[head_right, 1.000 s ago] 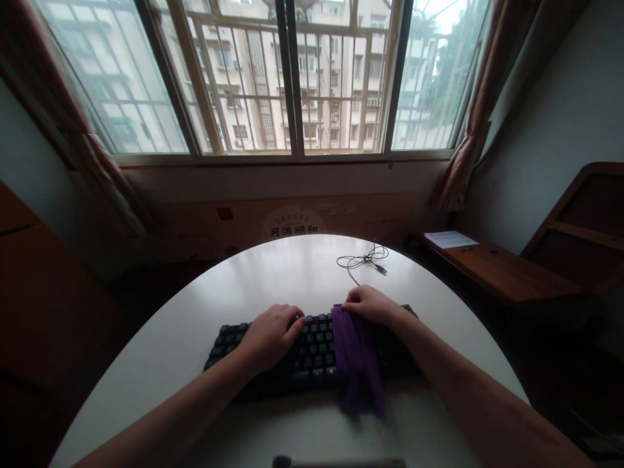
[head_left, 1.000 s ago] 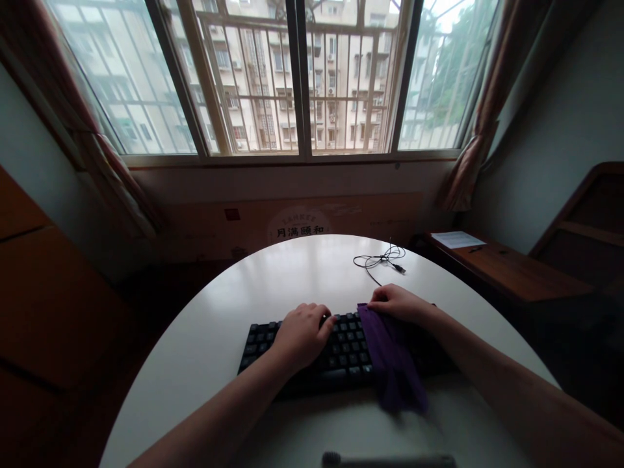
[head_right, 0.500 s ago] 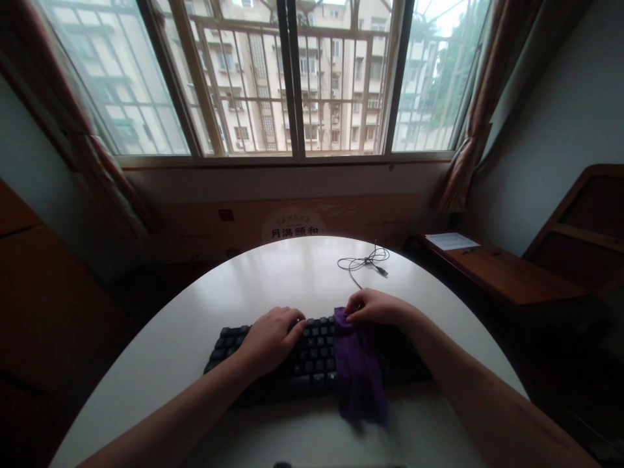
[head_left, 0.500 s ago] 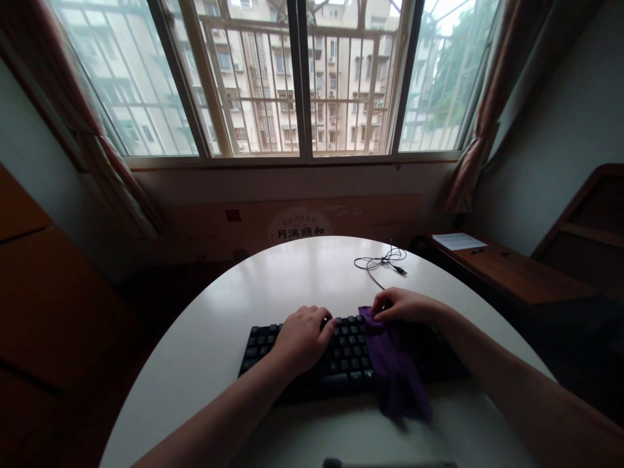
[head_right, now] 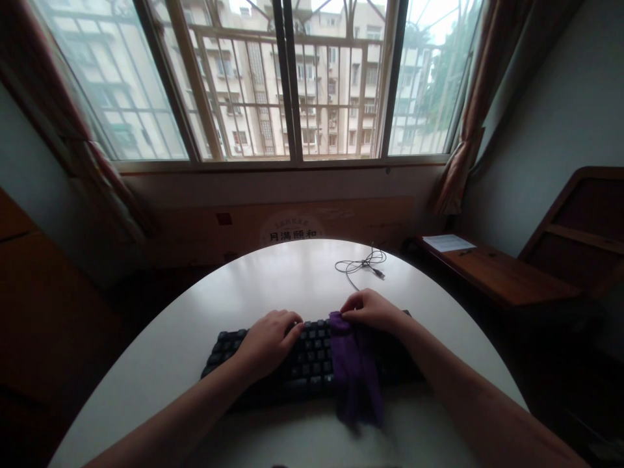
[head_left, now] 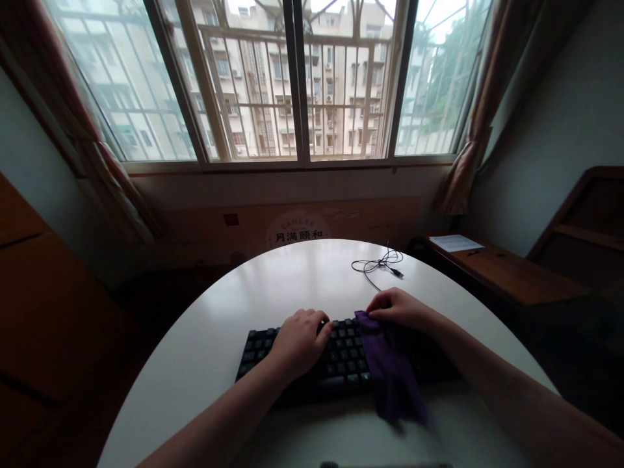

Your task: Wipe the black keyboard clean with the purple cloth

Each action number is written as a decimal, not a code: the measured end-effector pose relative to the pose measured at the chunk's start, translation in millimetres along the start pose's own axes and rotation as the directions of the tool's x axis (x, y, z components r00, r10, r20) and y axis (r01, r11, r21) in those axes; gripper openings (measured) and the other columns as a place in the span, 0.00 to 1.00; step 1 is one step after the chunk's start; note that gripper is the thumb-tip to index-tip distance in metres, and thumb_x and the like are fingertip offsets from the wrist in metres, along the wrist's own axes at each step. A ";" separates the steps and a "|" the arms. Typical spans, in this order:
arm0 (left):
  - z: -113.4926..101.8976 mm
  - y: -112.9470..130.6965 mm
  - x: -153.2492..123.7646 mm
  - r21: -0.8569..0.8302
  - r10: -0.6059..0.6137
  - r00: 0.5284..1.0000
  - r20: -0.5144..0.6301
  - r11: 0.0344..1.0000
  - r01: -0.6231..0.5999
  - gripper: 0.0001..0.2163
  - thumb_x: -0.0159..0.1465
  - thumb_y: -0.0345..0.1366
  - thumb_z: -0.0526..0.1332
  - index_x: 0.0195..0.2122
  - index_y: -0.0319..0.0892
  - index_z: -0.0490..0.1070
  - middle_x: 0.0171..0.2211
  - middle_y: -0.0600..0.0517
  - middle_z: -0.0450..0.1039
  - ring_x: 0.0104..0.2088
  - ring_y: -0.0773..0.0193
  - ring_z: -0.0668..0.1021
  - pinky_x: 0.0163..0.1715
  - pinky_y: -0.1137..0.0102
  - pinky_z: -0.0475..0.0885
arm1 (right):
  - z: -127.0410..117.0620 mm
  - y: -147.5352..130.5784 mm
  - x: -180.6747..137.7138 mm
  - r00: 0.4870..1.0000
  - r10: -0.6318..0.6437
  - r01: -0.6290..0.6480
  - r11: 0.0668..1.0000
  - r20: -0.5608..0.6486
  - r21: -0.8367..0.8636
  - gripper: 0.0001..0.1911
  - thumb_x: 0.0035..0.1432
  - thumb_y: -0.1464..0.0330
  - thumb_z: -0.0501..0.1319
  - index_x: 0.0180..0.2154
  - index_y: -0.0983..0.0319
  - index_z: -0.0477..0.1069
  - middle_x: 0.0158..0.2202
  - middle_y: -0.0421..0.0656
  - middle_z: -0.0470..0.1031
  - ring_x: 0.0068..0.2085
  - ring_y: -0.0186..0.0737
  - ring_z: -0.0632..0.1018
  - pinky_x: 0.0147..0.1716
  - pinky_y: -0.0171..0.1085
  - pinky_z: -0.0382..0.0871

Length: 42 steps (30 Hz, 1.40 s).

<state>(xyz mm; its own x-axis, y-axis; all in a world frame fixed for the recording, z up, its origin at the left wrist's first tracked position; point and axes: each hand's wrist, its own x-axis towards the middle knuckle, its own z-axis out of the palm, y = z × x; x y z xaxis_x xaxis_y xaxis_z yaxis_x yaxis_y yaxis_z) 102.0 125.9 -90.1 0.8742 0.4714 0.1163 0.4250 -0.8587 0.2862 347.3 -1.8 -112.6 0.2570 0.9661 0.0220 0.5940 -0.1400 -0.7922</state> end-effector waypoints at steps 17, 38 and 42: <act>1.9 -3.2 -0.7 -0.005 0.015 1.000 -0.011 1.000 -0.015 0.17 0.69 0.46 0.48 0.43 0.47 0.74 0.42 0.48 0.76 0.45 0.54 0.74 0.43 0.63 0.67 | -20.5 -36.7 -27.1 0.943 -0.239 0.301 0.912 0.233 -0.280 0.14 0.61 0.59 0.59 0.35 0.58 0.81 0.39 0.45 0.80 0.40 0.45 0.77 0.43 0.38 0.66; 3.1 -4.6 4.0 0.035 -0.024 0.999 -0.031 0.999 0.025 0.17 0.68 0.46 0.48 0.44 0.45 0.73 0.43 0.48 0.76 0.45 0.55 0.74 0.44 0.63 0.67 | 16.4 -75.3 -37.4 0.994 -0.001 0.070 0.777 0.110 -0.625 0.23 0.67 0.59 0.45 0.52 0.62 0.71 0.53 0.53 0.73 0.54 0.56 0.72 0.53 0.55 0.60; 1.2 -2.2 3.0 0.046 -0.052 0.998 -0.026 0.998 0.053 0.15 0.67 0.45 0.51 0.43 0.45 0.73 0.43 0.47 0.76 0.45 0.54 0.75 0.44 0.62 0.67 | 14.2 -70.5 -39.7 0.994 -0.001 0.070 0.765 0.107 -0.641 0.25 0.66 0.59 0.46 0.58 0.63 0.66 0.59 0.55 0.67 0.59 0.59 0.68 0.56 0.59 0.56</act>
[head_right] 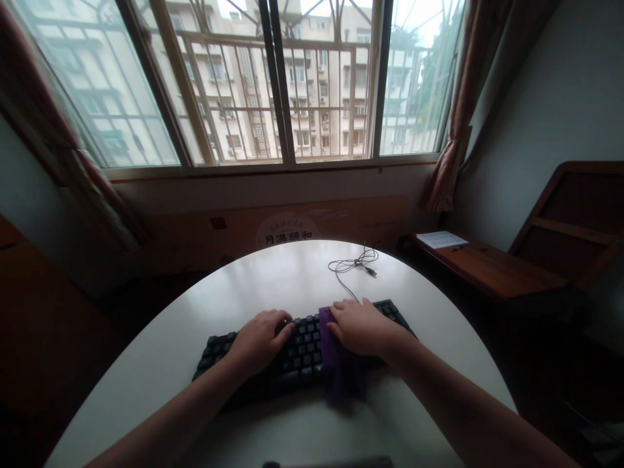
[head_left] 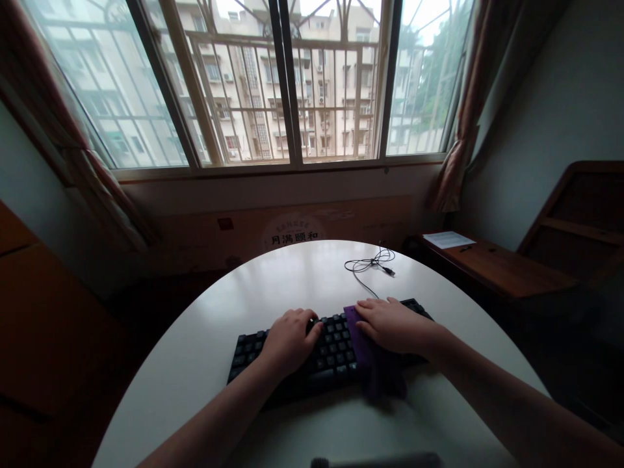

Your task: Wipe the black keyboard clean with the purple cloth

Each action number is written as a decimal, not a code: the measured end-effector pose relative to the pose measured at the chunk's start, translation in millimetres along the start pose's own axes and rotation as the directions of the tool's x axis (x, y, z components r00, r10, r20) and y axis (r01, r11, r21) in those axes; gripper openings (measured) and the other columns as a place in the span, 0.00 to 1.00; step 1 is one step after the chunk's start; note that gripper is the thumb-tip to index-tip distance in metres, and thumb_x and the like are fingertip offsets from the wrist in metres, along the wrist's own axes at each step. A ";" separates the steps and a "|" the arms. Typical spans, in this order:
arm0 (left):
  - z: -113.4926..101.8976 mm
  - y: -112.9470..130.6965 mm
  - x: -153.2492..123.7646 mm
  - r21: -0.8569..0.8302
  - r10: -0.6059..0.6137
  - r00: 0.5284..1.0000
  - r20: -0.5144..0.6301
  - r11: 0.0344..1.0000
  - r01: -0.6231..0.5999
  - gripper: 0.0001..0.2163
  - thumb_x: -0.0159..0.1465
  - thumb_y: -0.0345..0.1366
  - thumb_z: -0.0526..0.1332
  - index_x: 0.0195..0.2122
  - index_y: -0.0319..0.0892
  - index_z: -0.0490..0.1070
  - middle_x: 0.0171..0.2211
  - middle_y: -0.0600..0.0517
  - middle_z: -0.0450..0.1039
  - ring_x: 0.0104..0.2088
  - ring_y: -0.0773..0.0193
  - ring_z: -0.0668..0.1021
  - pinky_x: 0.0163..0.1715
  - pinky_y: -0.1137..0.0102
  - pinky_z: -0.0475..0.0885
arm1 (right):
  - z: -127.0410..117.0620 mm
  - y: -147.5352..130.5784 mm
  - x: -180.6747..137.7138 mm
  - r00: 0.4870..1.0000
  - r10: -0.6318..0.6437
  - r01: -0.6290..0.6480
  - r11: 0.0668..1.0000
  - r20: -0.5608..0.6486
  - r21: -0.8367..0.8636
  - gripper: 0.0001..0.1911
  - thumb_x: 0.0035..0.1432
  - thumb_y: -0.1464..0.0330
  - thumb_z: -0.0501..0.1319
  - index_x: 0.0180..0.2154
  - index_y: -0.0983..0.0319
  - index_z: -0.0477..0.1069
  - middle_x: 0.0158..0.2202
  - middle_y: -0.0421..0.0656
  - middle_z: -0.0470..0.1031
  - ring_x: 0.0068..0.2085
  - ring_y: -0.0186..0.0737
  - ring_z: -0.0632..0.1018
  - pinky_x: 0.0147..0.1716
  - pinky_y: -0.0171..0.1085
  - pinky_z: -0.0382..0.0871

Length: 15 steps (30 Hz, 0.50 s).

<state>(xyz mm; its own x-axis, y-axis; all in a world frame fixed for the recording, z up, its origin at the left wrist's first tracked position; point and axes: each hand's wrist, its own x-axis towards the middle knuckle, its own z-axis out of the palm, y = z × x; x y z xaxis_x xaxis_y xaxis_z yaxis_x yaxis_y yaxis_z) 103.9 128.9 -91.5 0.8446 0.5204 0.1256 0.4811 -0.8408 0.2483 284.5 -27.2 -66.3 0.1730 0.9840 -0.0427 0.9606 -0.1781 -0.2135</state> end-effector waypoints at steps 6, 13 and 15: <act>1.8 -1.4 0.2 -0.004 -0.005 1.000 -0.014 1.000 0.005 0.14 0.66 0.45 0.52 0.43 0.45 0.73 0.43 0.48 0.76 0.45 0.54 0.75 0.44 0.62 0.67 | 3.8 -4.9 -8.1 1.000 -0.002 0.001 0.995 -0.017 -0.102 0.27 0.66 0.59 0.47 0.57 0.66 0.68 0.61 0.57 0.64 0.63 0.62 0.61 0.57 0.62 0.53; 2.4 -2.1 1.4 -0.003 0.026 1.000 0.000 1.000 -0.026 0.14 0.66 0.44 0.52 0.43 0.45 0.73 0.42 0.48 0.76 0.45 0.55 0.74 0.44 0.63 0.67 | 2.6 -8.4 -3.9 0.999 0.002 -0.006 0.993 -0.038 -0.117 0.23 0.67 0.62 0.46 0.54 0.62 0.72 0.61 0.52 0.65 0.62 0.60 0.64 0.56 0.58 0.57; 2.5 -1.4 1.6 0.000 0.032 0.999 -0.002 0.999 -0.032 0.14 0.66 0.44 0.52 0.43 0.45 0.73 0.42 0.48 0.76 0.45 0.55 0.74 0.44 0.63 0.67 | 5.4 -8.1 -1.3 0.998 0.000 -0.007 0.992 -0.055 -0.128 0.23 0.68 0.63 0.44 0.54 0.62 0.72 0.60 0.51 0.66 0.62 0.60 0.63 0.57 0.59 0.56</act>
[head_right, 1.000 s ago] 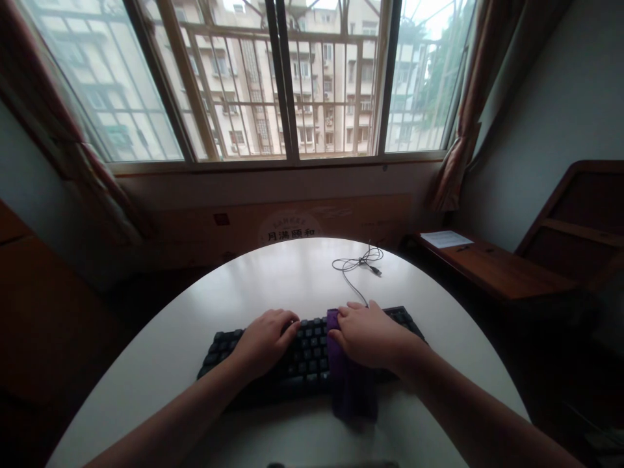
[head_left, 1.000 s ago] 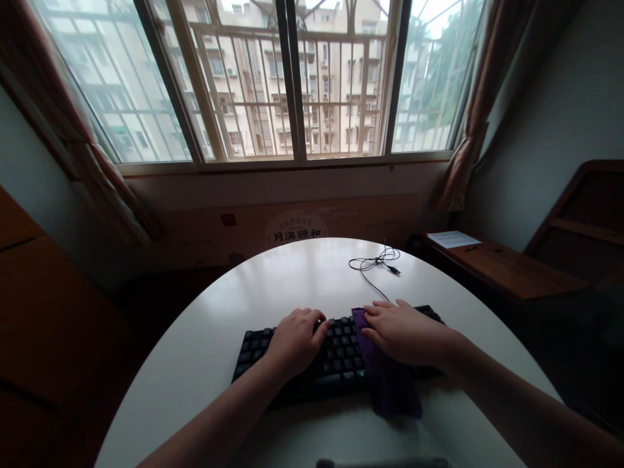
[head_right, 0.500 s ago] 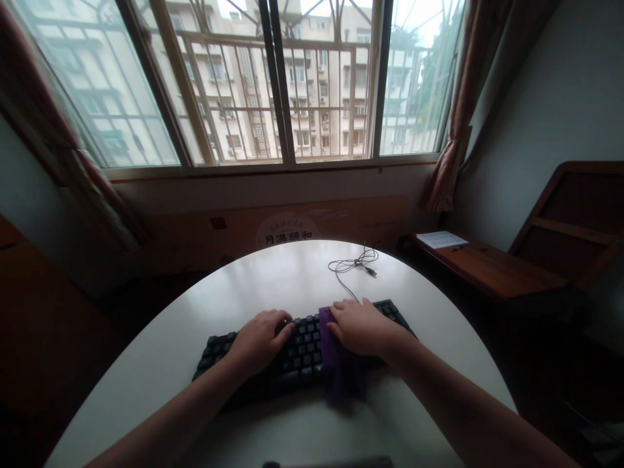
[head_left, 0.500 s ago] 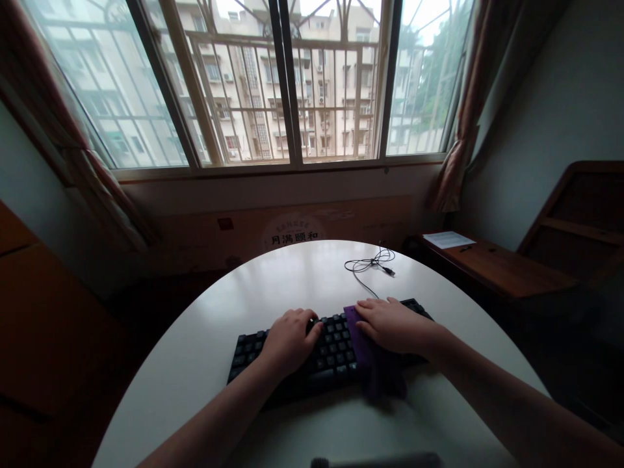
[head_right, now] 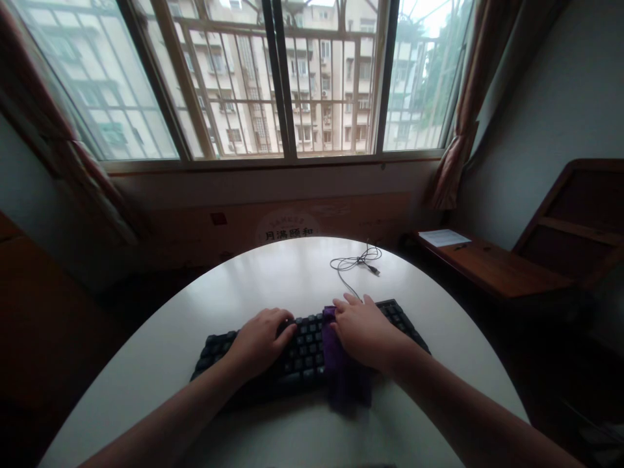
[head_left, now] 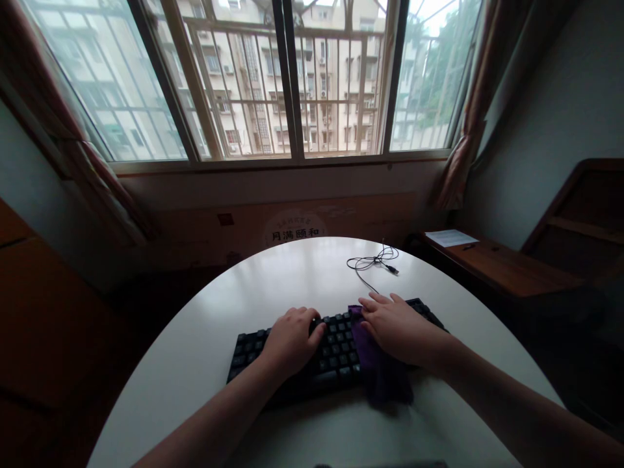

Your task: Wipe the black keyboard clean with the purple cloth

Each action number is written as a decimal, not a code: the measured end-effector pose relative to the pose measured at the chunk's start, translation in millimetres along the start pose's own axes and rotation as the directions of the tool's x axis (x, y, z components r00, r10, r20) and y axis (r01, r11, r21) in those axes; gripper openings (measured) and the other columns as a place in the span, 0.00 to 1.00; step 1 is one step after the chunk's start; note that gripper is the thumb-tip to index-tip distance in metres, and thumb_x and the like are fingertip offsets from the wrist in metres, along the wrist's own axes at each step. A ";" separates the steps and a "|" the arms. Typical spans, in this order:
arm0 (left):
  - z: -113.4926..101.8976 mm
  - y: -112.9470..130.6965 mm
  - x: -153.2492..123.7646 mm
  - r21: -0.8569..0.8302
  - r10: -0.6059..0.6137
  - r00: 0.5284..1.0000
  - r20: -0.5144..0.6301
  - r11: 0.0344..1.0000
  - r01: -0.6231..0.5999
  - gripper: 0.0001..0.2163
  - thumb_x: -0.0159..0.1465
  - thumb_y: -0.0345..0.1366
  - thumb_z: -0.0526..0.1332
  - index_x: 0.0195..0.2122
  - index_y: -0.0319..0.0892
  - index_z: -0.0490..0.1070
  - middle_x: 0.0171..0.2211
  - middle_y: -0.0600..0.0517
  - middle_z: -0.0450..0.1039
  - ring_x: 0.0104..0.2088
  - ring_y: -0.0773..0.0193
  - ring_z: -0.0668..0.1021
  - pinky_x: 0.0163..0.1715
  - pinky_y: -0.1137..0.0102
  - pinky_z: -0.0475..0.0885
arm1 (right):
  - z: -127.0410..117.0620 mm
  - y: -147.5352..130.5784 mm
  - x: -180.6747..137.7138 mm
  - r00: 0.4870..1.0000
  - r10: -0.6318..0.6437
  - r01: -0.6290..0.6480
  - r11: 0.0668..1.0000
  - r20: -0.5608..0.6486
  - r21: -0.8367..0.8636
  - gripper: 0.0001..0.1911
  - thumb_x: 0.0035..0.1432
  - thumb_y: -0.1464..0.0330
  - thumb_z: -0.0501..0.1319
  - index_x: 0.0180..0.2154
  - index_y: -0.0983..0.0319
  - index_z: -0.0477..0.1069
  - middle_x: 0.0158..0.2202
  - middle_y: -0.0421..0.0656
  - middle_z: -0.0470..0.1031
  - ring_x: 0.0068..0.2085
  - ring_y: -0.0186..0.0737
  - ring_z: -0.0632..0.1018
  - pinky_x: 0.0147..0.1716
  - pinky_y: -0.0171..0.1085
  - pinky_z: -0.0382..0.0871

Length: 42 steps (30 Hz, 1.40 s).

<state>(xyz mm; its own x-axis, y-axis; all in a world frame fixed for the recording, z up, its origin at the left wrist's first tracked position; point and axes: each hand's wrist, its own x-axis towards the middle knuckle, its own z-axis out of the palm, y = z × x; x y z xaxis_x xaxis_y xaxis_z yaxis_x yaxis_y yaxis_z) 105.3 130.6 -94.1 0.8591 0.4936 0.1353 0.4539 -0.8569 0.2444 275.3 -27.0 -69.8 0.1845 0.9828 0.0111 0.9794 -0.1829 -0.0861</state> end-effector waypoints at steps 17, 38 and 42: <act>-2.0 -1.5 -0.5 0.016 -0.034 0.999 -0.026 0.999 0.035 0.14 0.66 0.44 0.51 0.43 0.45 0.73 0.42 0.48 0.76 0.45 0.54 0.74 0.44 0.63 0.67 | 25.1 13.6 23.1 0.986 -0.090 0.097 0.994 -0.139 0.044 0.22 0.68 0.66 0.47 0.58 0.64 0.68 0.59 0.50 0.68 0.58 0.48 0.70 0.57 0.44 0.60; 0.3 -3.5 0.6 0.010 -0.021 0.999 -0.027 1.000 0.021 0.14 0.67 0.44 0.51 0.43 0.45 0.73 0.42 0.48 0.76 0.45 0.55 0.74 0.44 0.64 0.67 | 19.9 4.0 19.0 0.988 -0.058 0.075 0.991 -0.145 0.111 0.21 0.66 0.66 0.48 0.56 0.57 0.70 0.58 0.45 0.71 0.58 0.51 0.69 0.56 0.51 0.58; -1.5 -2.0 0.2 0.017 -0.031 0.999 -0.027 0.999 0.032 0.14 0.67 0.44 0.51 0.43 0.45 0.73 0.42 0.47 0.76 0.45 0.54 0.74 0.44 0.63 0.67 | 19.2 -1.1 22.2 0.987 -0.048 0.064 0.993 -0.153 0.103 0.21 0.67 0.66 0.47 0.55 0.60 0.71 0.58 0.48 0.71 0.56 0.49 0.71 0.56 0.50 0.57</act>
<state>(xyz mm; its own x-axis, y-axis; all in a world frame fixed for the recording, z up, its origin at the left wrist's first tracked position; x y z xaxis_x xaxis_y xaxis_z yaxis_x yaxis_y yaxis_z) 104.2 132.6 -93.1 0.8378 0.5240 0.1536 0.4849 -0.8432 0.2322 276.7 -4.5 -88.6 0.1478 0.9747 0.1675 0.9754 -0.1157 -0.1875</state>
